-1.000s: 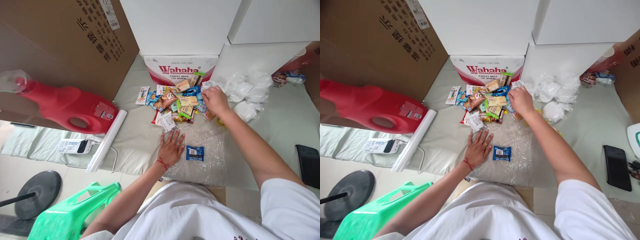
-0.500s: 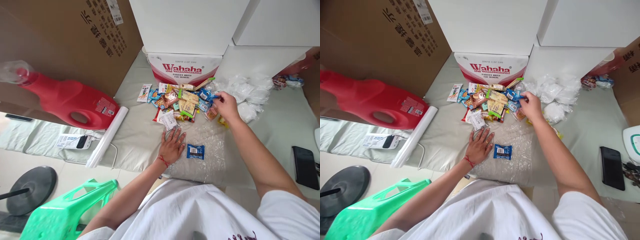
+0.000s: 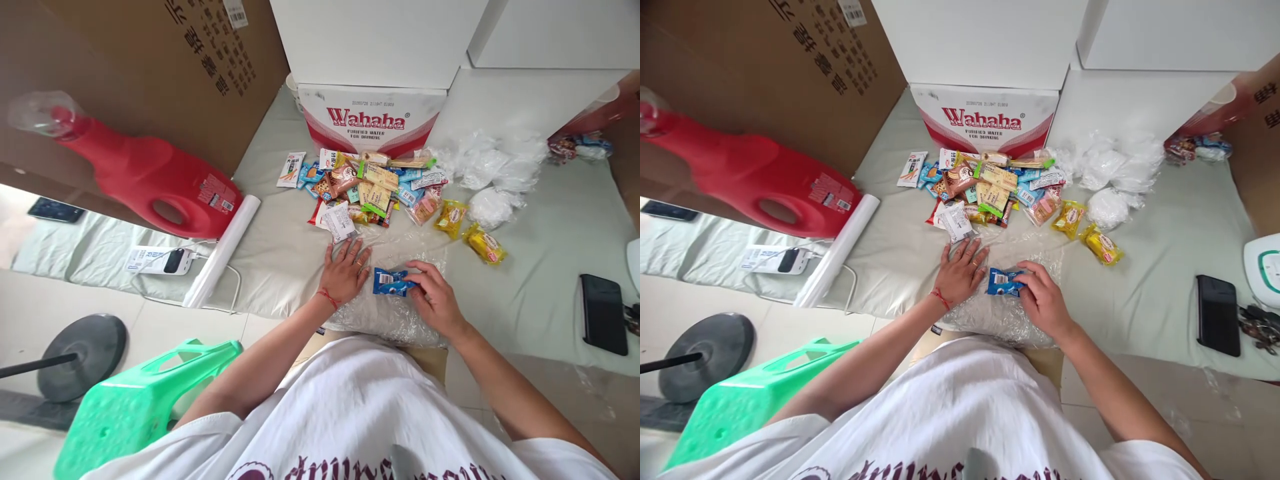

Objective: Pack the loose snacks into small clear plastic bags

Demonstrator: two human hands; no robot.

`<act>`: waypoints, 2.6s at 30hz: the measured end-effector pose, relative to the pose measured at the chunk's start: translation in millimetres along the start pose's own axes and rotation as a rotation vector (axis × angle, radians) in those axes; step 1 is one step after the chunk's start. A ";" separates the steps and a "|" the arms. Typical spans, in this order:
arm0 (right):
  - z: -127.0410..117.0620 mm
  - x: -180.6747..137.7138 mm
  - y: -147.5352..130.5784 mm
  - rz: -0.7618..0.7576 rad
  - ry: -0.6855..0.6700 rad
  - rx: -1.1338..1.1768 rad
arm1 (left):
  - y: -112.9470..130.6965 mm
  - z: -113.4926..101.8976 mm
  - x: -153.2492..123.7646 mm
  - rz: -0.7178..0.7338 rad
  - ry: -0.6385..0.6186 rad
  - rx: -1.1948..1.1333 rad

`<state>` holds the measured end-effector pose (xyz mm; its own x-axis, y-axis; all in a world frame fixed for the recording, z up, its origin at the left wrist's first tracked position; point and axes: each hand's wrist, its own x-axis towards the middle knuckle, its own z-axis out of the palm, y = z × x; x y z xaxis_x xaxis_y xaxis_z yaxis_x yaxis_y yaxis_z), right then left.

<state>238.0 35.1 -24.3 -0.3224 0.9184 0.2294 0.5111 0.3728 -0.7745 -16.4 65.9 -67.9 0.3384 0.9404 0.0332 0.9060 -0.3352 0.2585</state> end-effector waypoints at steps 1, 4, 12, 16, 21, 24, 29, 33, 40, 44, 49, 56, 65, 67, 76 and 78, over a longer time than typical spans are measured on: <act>-1.0 0.0 -0.2 0.093 -0.022 0.053 | 0.1 -0.1 0.0 0.001 0.002 -0.001; 1.9 3.8 5.0 0.331 -0.154 0.164 | -0.3 1.2 0.0 0.003 0.011 -0.003; 11.8 -0.2 -0.3 0.301 0.008 -0.315 | -0.5 2.5 -0.4 0.006 0.014 -0.004; 5.1 -4.1 -15.8 -0.136 -0.263 -0.428 | 0.1 0.6 0.1 -0.002 -0.003 -0.004; 18.8 -2.7 -11.3 -0.262 -0.486 -0.596 | 0.3 0.8 -0.2 -0.003 0.004 -0.005; 21.0 -1.7 -8.4 -0.154 -0.368 -0.525 | 0.5 1.7 -1.3 -0.001 0.024 -0.014; 22.4 1.9 -8.0 0.010 -0.267 -0.433 | -4.8 4.0 -0.9 0.009 0.057 -0.052; 31.7 2.6 -3.8 0.083 -0.298 -0.473 | -18.0 3.6 -2.5 0.008 0.177 -0.152; 33.0 3.8 -12.4 0.139 -0.325 -0.539 | -10.9 -9.8 -25.0 0.096 0.403 -0.079; 28.0 7.1 -18.8 0.142 -0.342 -0.545 | 4.9 -14.4 -28.2 0.284 0.201 -0.093; 21.9 10.2 -21.4 0.108 -0.354 -0.539 | -1.1 -21.3 -16.0 -0.038 0.198 -0.111; 29.5 9.2 -18.2 0.110 -0.279 -0.560 | -18.6 -27.8 -8.1 -0.313 0.095 -0.092; 32.1 9.0 -14.5 0.025 -0.302 -0.581 | -41.9 -23.2 -12.4 -0.261 0.150 -0.073; 33.2 9.3 -13.9 0.030 -0.303 -0.596 | -54.2 -23.4 -16.3 -0.277 0.176 -0.126; 41.5 7.7 -19.1 0.037 -0.311 -0.592 | -16.2 -30.4 -48.5 -0.626 0.072 -0.789; 41.7 6.9 -19.4 0.042 -0.310 -0.590 | 0.0 -26.9 -43.4 -0.665 0.046 -0.921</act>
<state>192.7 28.7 -32.2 -0.4615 0.8861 -0.0425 0.8502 0.4281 -0.3063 -37.9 26.6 -43.4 -0.1670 0.9235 -0.3454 0.3645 0.3833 0.8487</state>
